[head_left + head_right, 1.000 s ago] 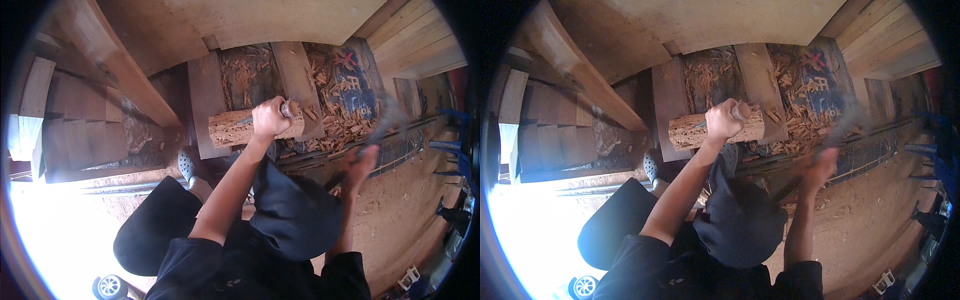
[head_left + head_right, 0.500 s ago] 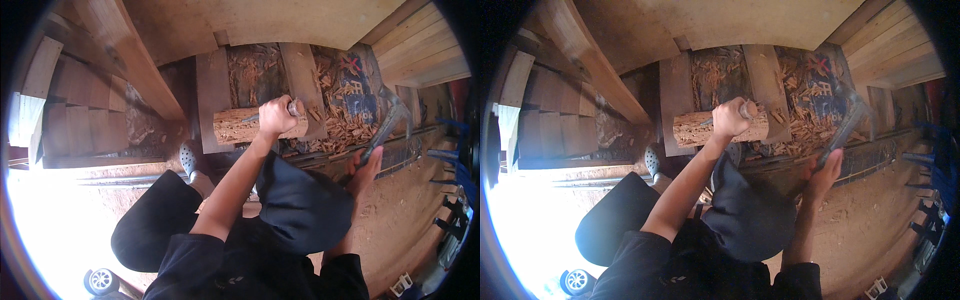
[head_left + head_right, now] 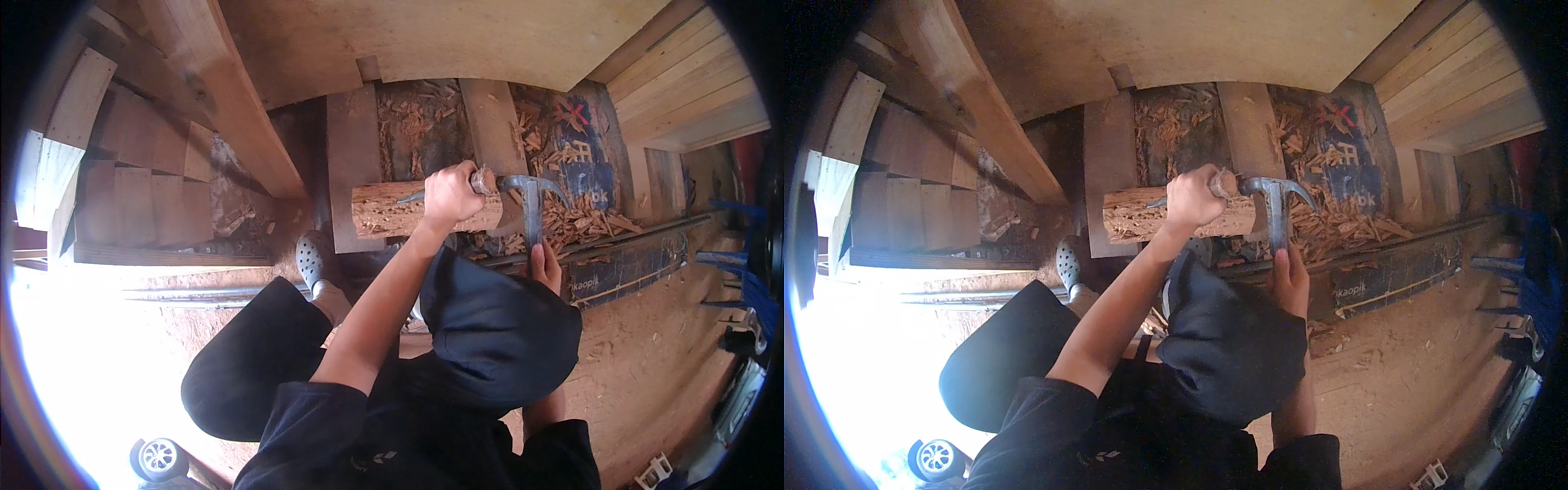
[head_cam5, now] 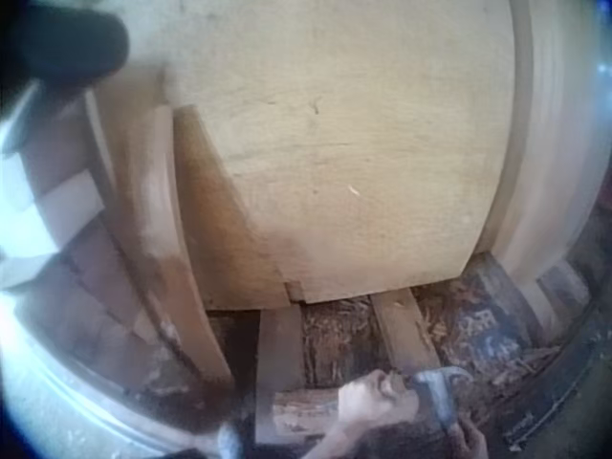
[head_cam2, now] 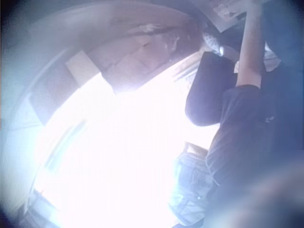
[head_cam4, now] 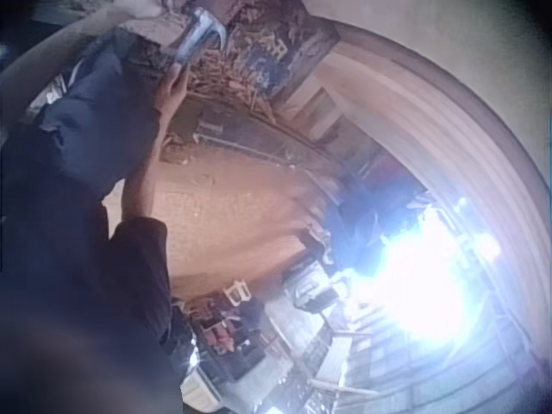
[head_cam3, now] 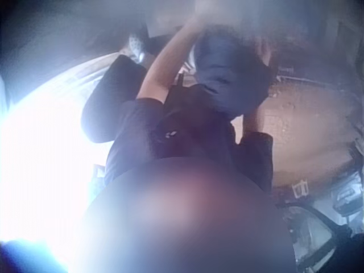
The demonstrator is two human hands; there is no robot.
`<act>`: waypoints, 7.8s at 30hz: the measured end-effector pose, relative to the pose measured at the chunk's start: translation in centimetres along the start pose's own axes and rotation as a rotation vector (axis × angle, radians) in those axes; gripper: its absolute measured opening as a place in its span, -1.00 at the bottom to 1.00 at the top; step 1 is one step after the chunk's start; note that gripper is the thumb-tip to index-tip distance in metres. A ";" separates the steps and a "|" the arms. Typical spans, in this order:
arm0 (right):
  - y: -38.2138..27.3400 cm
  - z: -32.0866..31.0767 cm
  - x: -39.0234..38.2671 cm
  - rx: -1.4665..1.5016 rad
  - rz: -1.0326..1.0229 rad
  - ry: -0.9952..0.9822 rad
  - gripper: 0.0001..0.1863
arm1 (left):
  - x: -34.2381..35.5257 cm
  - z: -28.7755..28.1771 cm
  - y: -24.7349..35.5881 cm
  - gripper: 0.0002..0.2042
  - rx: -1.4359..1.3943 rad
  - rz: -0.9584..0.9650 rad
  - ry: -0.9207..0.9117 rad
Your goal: The person sits on the floor and uses a hammer and chisel to carve a small piece of wood. They repeatedly strike the chisel to remove wood shavings and occasionally adjust the wood piece with their hand.
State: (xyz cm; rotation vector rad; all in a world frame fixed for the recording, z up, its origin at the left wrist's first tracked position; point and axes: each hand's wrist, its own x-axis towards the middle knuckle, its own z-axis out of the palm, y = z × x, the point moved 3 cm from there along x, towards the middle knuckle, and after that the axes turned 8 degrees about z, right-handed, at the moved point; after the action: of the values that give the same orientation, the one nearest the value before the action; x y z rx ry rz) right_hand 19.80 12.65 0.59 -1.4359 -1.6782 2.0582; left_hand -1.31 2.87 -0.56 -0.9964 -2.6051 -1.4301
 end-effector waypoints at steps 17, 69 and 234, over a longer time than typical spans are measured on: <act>4.8 1.0 1.2 -0.901 -0.125 0.169 -0.45 | -0.2 -0.3 -0.6 -0.79 -0.089 -0.083 -0.103; 4.9 1.3 1.9 -1.164 -0.496 0.431 -0.47 | -2.3 -8.9 -7.7 -0.74 -1.170 -0.262 0.514; -13.9 2.1 -9.2 -0.068 -0.930 -0.306 -0.46 | -0.5 -3.9 -2.7 -0.78 -0.592 -0.010 0.136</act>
State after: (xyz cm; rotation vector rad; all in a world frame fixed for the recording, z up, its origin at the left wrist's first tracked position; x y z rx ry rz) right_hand 17.15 10.84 17.10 -0.1971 -1.9840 1.6904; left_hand -3.43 -1.37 -0.48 -0.8678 -2.1266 -2.2465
